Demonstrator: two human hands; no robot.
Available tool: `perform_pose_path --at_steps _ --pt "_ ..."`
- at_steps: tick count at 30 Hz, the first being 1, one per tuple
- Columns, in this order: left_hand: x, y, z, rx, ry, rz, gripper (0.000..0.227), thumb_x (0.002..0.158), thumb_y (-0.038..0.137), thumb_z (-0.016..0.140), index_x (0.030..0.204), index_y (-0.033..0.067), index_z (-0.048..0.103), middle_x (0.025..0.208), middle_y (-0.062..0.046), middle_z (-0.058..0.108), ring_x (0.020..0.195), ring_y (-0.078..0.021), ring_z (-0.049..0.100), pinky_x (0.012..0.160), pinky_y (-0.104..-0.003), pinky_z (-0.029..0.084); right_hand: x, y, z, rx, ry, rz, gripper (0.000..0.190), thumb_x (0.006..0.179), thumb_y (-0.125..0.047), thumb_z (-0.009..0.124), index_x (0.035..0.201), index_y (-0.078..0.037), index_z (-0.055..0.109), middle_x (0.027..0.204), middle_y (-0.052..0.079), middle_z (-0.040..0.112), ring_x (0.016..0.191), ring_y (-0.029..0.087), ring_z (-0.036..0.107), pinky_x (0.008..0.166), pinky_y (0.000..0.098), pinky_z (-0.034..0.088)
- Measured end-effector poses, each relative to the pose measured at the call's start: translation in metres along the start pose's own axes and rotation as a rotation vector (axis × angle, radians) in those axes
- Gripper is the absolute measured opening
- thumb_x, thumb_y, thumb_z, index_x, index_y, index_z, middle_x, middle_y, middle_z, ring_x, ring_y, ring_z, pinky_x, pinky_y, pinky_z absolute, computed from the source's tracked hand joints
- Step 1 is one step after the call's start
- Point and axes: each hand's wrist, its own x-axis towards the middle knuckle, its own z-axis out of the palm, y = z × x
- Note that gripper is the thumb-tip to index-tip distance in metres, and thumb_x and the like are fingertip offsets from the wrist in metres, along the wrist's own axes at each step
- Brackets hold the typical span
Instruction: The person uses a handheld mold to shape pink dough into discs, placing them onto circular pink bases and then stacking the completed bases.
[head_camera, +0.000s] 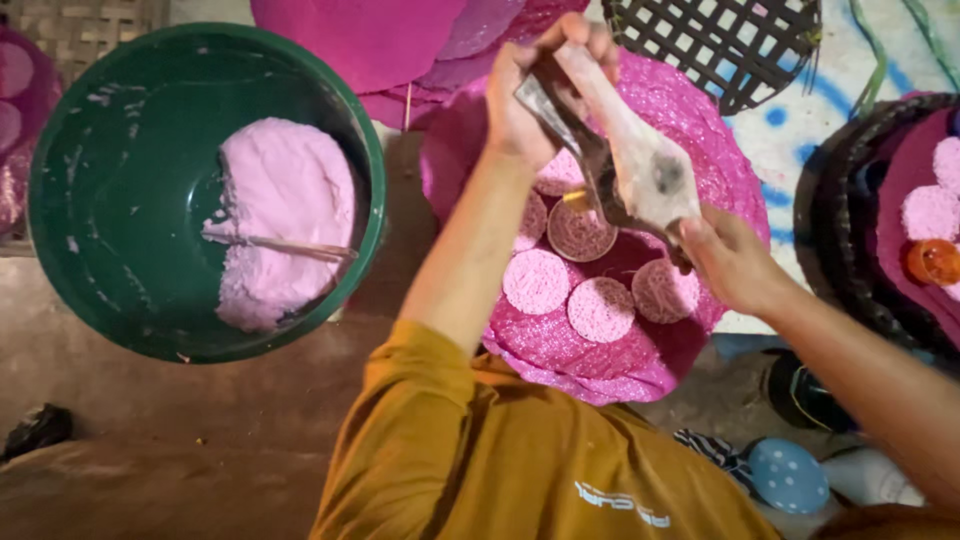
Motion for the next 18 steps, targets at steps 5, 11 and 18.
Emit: perform_pose_path --at_steps 5,11,18 --pt "-0.056 0.002 0.049 1.082 0.256 -0.449 0.046 0.102 0.041 0.033 0.124 0.0159 0.066 0.119 -0.005 0.065 0.115 -0.0228 0.061 0.101 -0.038 0.055 -0.044 0.041 0.005 0.479 0.086 -0.167 0.086 0.088 -0.077 0.058 0.123 0.002 0.063 0.089 -0.002 0.060 0.065 0.006 0.045 0.053 0.0235 0.034" --pt "-0.096 -0.040 0.098 2.130 -0.351 -0.692 0.075 0.081 0.021 0.065 0.154 0.0242 0.048 0.159 -0.012 0.028 0.142 -0.0370 0.028 0.113 -0.057 0.036 -0.087 0.068 0.016 0.725 0.345 -0.303 0.085 0.087 -0.080 0.066 0.118 -0.002 0.062 0.065 -0.002 0.054 0.068 0.014 0.052 0.074 0.0338 0.043" --pt "-0.126 -0.036 0.085 2.158 -0.303 -0.447 0.032 0.094 0.014 0.062 0.126 0.0157 0.066 0.161 -0.009 0.043 0.150 -0.0371 0.036 0.122 -0.055 0.037 -0.108 0.067 0.027 0.917 0.409 -0.384 0.067 0.089 -0.075 0.073 0.113 -0.016 0.051 0.111 0.004 0.054 0.095 0.021 0.051 0.079 0.0394 0.045"
